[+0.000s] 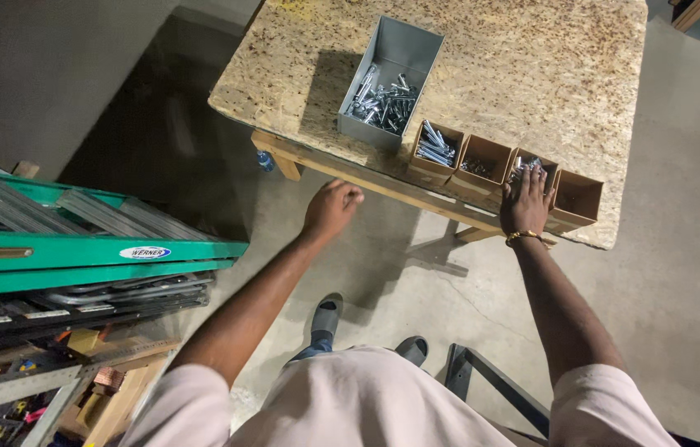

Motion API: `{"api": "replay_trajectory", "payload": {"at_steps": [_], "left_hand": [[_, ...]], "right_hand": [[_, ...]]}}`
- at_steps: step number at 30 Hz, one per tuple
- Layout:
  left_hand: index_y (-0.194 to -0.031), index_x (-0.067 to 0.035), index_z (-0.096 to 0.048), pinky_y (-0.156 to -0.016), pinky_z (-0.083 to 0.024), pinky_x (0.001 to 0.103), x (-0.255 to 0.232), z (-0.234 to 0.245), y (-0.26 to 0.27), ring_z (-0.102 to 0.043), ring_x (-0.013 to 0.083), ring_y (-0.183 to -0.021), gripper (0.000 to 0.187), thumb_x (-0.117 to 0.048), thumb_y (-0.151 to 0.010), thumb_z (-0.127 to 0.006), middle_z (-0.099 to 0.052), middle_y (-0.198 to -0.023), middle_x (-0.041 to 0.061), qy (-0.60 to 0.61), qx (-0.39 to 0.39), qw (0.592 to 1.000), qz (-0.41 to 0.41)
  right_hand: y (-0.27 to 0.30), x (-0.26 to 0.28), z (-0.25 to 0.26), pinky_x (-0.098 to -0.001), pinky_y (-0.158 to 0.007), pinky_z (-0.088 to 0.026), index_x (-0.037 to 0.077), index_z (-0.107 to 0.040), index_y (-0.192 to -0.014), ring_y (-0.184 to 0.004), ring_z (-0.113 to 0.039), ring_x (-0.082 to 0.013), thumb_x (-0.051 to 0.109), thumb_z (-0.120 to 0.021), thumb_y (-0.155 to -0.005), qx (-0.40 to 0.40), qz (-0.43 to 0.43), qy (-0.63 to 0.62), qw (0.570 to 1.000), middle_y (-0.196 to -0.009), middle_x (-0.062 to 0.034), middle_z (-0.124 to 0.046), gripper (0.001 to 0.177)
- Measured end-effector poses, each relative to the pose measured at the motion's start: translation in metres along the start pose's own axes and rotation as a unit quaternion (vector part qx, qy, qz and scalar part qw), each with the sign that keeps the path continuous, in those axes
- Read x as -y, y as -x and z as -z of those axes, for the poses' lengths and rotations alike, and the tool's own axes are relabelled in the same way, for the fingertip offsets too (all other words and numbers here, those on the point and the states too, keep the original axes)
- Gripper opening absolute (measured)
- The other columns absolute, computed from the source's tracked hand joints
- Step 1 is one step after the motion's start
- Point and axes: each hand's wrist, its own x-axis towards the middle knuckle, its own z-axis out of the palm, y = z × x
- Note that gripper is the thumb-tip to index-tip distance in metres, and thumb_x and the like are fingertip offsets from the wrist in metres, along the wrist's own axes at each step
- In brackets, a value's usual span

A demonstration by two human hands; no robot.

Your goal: The person repeatedly picks up screws and nuts from a metal bin, threads them onto a bolt, and places the assembled fasteners into small cardboard boxes on a workbench. The person continues this repetitive assembly and sorting process throughout the clip.

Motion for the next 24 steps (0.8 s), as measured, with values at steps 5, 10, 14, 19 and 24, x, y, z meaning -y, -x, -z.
{"api": "replay_trajectory", "payload": {"at_steps": [5, 10, 14, 19, 24], "left_hand": [[-0.133, -0.007, -0.079, -0.095, -0.065, 0.048, 0.010, 0.009, -0.065, -0.081, 0.0353, -0.113, 0.022, -0.022, -0.118, -0.072, -0.076, -0.120, 0.015, -0.030, -0.001, 0.999, -0.027], [-0.124, -0.004, -0.080, -0.092, -0.066, 0.052, 0.030, 0.002, -0.132, -0.081, 0.0422, -0.112, 0.019, -0.020, -0.114, -0.077, -0.075, -0.115, 0.018, -0.037, 0.000, 0.998, -0.057], [-0.115, -0.008, -0.082, -0.092, -0.067, 0.059, 0.065, -0.031, -0.201, -0.080, 0.0478, -0.112, 0.014, -0.019, -0.109, -0.077, -0.075, -0.115, 0.019, -0.084, -0.014, 0.995, -0.053], [-0.109, -0.011, -0.081, -0.089, -0.068, 0.058, 0.070, -0.047, -0.258, -0.080, 0.0446, -0.113, 0.014, -0.021, -0.111, -0.071, -0.074, -0.116, 0.019, -0.155, -0.010, 0.987, -0.044], [-0.114, -0.011, -0.088, -0.099, -0.070, 0.048, 0.119, -0.108, -0.347, -0.084, 0.0303, -0.120, 0.020, -0.017, -0.110, -0.070, -0.086, -0.119, 0.011, -0.244, 0.082, 0.963, 0.078]], "right_hand": [[0.011, 0.003, 0.010, -0.0711, -0.143, -0.020, 0.010, -0.044, -0.184, -0.177, -0.032, -0.0426, 0.060, -0.044, -0.128, -0.003, -0.008, 0.000, 1.000, -0.193, -0.0214, -0.035, 0.075], [0.016, -0.005, 0.014, -0.0739, -0.139, -0.025, 0.007, -0.046, -0.182, -0.174, -0.036, -0.0465, 0.053, -0.049, -0.127, -0.022, -0.002, 0.002, 1.000, -0.191, -0.0237, -0.037, 0.072], [0.021, 0.002, 0.027, -0.0748, -0.140, -0.024, 0.012, -0.045, -0.182, -0.176, -0.031, -0.0449, 0.051, -0.050, -0.127, -0.019, -0.014, -0.015, 1.000, -0.192, -0.0198, -0.035, 0.067], [0.034, 0.035, 0.064, -0.0754, -0.139, -0.026, 0.015, -0.048, -0.180, -0.177, -0.029, -0.0452, 0.042, -0.054, -0.127, -0.022, 0.004, -0.030, 0.999, -0.192, -0.0195, -0.035, 0.059], [0.046, 0.066, 0.085, -0.0591, -0.141, -0.023, 0.019, -0.061, -0.176, -0.176, -0.036, -0.0394, 0.031, -0.068, -0.122, -0.124, 0.104, -0.018, 0.987, -0.187, -0.0193, -0.049, 0.056]]}}
